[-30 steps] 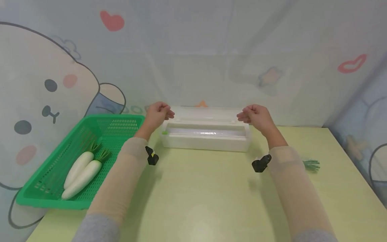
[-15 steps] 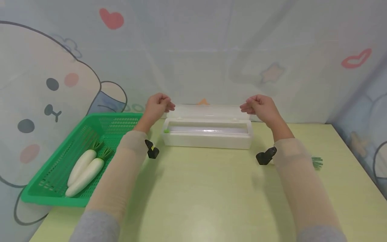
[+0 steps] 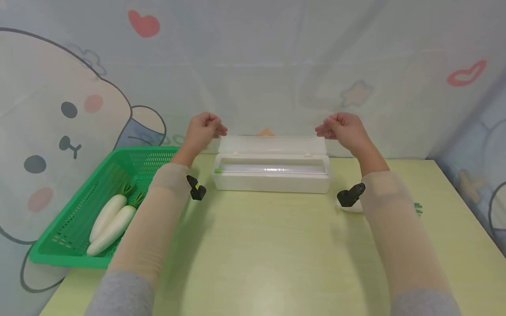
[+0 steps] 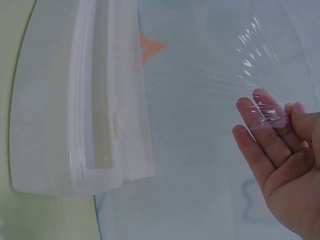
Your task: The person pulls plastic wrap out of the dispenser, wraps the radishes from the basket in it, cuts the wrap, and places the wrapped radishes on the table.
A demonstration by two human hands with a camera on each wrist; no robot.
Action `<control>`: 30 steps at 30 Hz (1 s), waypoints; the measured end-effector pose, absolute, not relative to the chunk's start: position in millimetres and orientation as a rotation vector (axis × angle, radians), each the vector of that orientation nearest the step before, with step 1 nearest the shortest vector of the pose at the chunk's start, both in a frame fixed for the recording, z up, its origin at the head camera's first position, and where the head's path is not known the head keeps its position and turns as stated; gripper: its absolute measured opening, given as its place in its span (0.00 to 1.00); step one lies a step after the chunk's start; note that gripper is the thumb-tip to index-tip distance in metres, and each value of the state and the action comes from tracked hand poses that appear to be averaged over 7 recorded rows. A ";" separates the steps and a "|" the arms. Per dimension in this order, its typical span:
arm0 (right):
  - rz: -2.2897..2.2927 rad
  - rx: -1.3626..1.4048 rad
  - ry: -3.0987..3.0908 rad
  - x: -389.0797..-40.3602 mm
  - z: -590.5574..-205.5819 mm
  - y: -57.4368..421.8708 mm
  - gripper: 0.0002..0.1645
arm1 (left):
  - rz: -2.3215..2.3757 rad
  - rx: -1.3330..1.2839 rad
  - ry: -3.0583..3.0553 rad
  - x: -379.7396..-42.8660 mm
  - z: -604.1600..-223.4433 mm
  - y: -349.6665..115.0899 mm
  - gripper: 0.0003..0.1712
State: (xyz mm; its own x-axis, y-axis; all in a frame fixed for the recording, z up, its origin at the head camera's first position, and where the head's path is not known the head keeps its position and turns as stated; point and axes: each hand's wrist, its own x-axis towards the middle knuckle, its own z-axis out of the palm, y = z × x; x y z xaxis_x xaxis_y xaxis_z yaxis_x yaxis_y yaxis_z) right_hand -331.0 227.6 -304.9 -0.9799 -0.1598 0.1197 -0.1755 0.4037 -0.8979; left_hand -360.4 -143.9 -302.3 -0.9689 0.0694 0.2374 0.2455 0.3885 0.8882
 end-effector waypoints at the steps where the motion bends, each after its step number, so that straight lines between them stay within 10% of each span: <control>1: 1.687 0.316 -2.616 -331.2 -303.2 227.3 0.22 | -1.631 -0.284 -2.477 -360.3 -300.8 -144.1 0.11; 30: 1.734 0.327 -2.551 -335.9 -267.6 226.1 0.18 | -1.608 -0.262 -2.473 -358.4 -256.9 -144.6 0.10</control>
State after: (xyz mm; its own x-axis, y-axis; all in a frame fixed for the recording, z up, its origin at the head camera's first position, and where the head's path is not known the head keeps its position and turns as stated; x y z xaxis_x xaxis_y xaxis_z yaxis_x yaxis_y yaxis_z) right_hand -335.9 226.1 -267.6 -0.9770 -0.1509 0.1505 -0.1955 0.3532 -0.9149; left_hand -358.4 -144.6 -256.9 -0.9683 0.0491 0.2447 0.2436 0.3995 0.8838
